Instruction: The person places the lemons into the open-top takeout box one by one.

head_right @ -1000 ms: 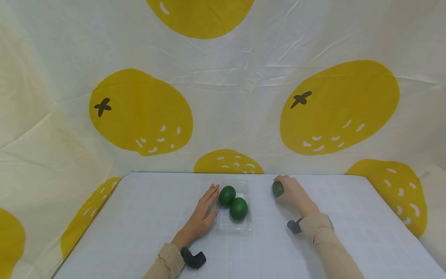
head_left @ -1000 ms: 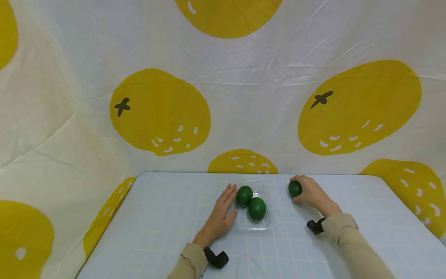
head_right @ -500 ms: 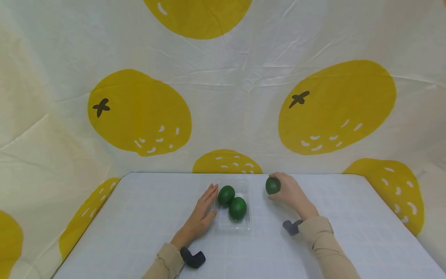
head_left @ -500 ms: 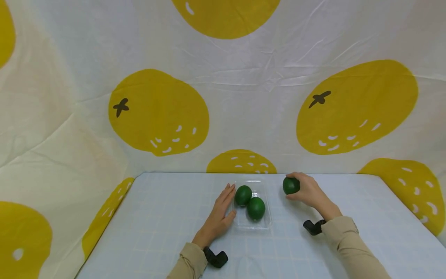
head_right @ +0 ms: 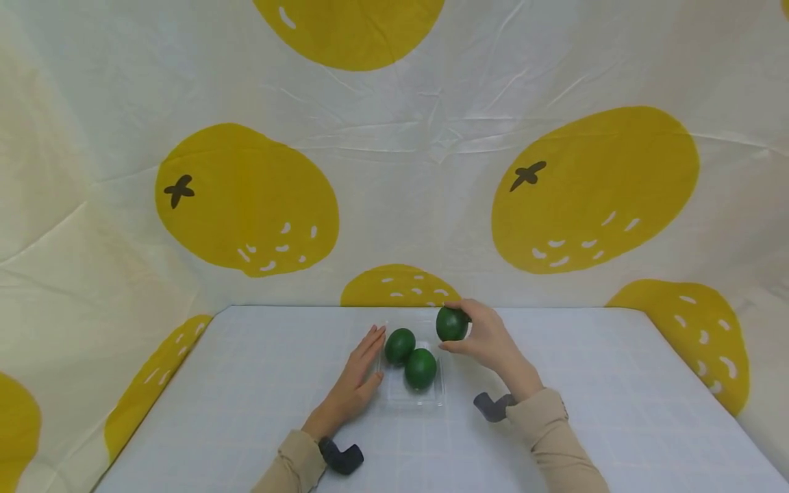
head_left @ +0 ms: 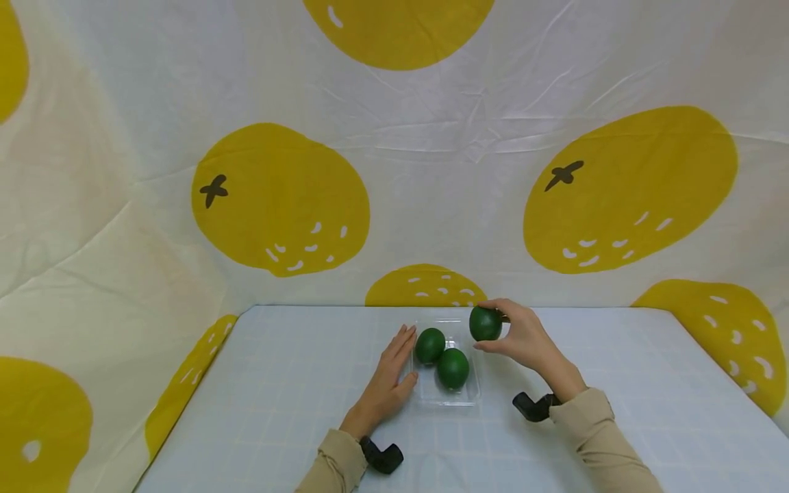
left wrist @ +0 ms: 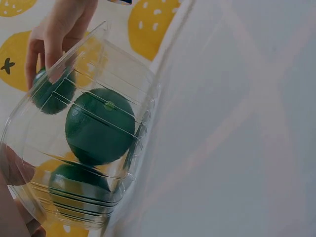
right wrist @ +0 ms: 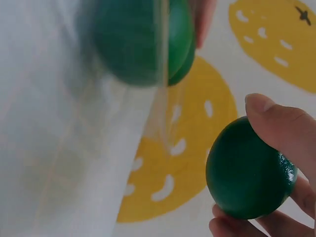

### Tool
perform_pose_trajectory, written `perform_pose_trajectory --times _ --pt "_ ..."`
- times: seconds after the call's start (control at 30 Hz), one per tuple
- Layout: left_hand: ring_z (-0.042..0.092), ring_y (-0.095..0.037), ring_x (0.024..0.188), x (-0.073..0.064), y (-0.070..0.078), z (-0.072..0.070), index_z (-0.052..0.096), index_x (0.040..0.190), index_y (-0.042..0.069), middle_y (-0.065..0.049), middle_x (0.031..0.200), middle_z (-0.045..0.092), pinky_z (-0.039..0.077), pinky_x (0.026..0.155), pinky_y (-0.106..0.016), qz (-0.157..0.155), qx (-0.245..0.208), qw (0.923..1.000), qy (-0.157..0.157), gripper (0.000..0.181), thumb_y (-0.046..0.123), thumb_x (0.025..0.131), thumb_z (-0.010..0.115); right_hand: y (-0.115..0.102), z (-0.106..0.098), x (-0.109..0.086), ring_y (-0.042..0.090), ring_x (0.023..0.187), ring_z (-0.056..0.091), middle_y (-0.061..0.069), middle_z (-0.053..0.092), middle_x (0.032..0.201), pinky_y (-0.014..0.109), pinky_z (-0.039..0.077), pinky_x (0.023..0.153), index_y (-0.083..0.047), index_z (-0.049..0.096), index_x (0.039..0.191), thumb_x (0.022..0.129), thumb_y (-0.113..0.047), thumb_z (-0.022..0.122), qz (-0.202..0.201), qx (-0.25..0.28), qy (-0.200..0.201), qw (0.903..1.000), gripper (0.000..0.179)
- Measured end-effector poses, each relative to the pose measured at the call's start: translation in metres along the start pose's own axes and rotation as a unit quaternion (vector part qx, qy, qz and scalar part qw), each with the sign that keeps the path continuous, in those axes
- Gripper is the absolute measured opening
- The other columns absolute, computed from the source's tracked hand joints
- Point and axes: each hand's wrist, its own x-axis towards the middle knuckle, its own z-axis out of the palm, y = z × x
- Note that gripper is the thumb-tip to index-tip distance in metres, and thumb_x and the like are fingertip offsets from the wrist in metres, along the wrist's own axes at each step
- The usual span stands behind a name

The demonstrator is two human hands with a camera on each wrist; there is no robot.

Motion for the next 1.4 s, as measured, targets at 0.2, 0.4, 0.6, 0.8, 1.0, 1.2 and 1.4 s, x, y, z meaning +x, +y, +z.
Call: perform_pose_trajectory --times 0.2,0.4,0.6,0.8,1.0,1.2,1.4 --pt "0.014 -0.027 0.151 0.001 -0.002 0.001 0.029 0.156 0.009 -0.001 0.164 0.020 0.014 0.121 -0.042 -0.001 0.006 1.0000 -0.002 0.072 0.010 0.089 0.053 -0.019 0.018 0.000 0.023 0.101 0.066 0.007 0.067 0.120 0.041 0.056 0.087 -0.005 0.063 0.124 0.063 -0.016 0.094 -0.054 0.049 0.014 0.9973 0.070" --pt "0.014 -0.029 0.151 0.001 -0.003 0.002 0.029 0.156 0.009 -0.007 0.163 0.023 0.017 0.119 -0.049 0.002 0.004 1.0000 -0.001 0.072 0.010 0.089 0.052 -0.029 0.042 -0.004 0.020 0.107 0.065 0.003 0.065 0.124 0.038 0.055 0.090 -0.009 0.062 0.127 0.068 -0.020 0.092 -0.086 0.111 -0.010 0.9900 0.068" --pt "0.016 -0.032 0.150 -0.001 -0.003 0.003 0.030 0.156 0.007 -0.013 0.161 0.026 0.017 0.119 -0.050 0.012 0.005 0.9999 0.008 0.071 0.008 0.089 0.052 -0.030 0.063 -0.011 0.021 0.111 0.064 0.004 0.063 0.127 0.039 0.054 0.091 -0.008 0.061 0.129 0.069 -0.023 0.092 -0.102 0.135 -0.051 0.9842 0.068" --pt "0.015 -0.030 0.151 0.000 -0.002 0.002 0.030 0.155 0.006 -0.011 0.162 0.025 0.018 0.118 -0.053 0.008 0.008 0.9999 0.007 0.070 0.005 0.088 0.048 -0.025 0.078 -0.017 0.019 0.110 0.061 0.000 0.062 0.130 0.040 0.055 0.088 -0.018 0.061 0.129 0.069 -0.036 0.090 -0.089 0.111 -0.095 0.9853 0.069" --pt "0.014 -0.029 0.151 -0.001 -0.001 0.000 0.029 0.156 0.007 -0.007 0.163 0.024 0.018 0.116 -0.059 0.000 0.002 1.0000 0.003 0.067 0.002 0.090 0.041 -0.021 0.087 -0.019 0.023 0.111 0.060 0.003 0.062 0.130 0.040 0.053 0.088 -0.016 0.059 0.131 0.073 -0.037 0.088 -0.086 0.108 -0.128 0.9820 0.069" --pt "0.014 -0.031 0.151 -0.001 0.000 -0.001 0.029 0.156 0.007 -0.003 0.163 0.022 0.017 0.115 -0.061 0.003 -0.009 0.9999 0.005 0.068 0.001 0.089 0.039 -0.022 0.087 -0.022 0.023 0.112 0.058 0.000 0.061 0.130 0.046 0.051 0.090 -0.016 0.058 0.131 0.073 -0.041 0.087 -0.087 0.081 -0.127 0.9848 0.070" --pt "0.015 -0.030 0.151 0.000 0.001 -0.002 0.030 0.155 0.005 -0.012 0.161 0.026 0.017 0.116 -0.059 0.004 -0.003 1.0000 0.007 0.068 0.002 0.088 0.040 -0.021 0.090 -0.021 0.023 0.116 0.056 -0.003 0.060 0.131 0.051 0.049 0.093 -0.016 0.058 0.129 0.073 -0.041 0.087 -0.124 0.058 -0.112 0.9842 0.068"
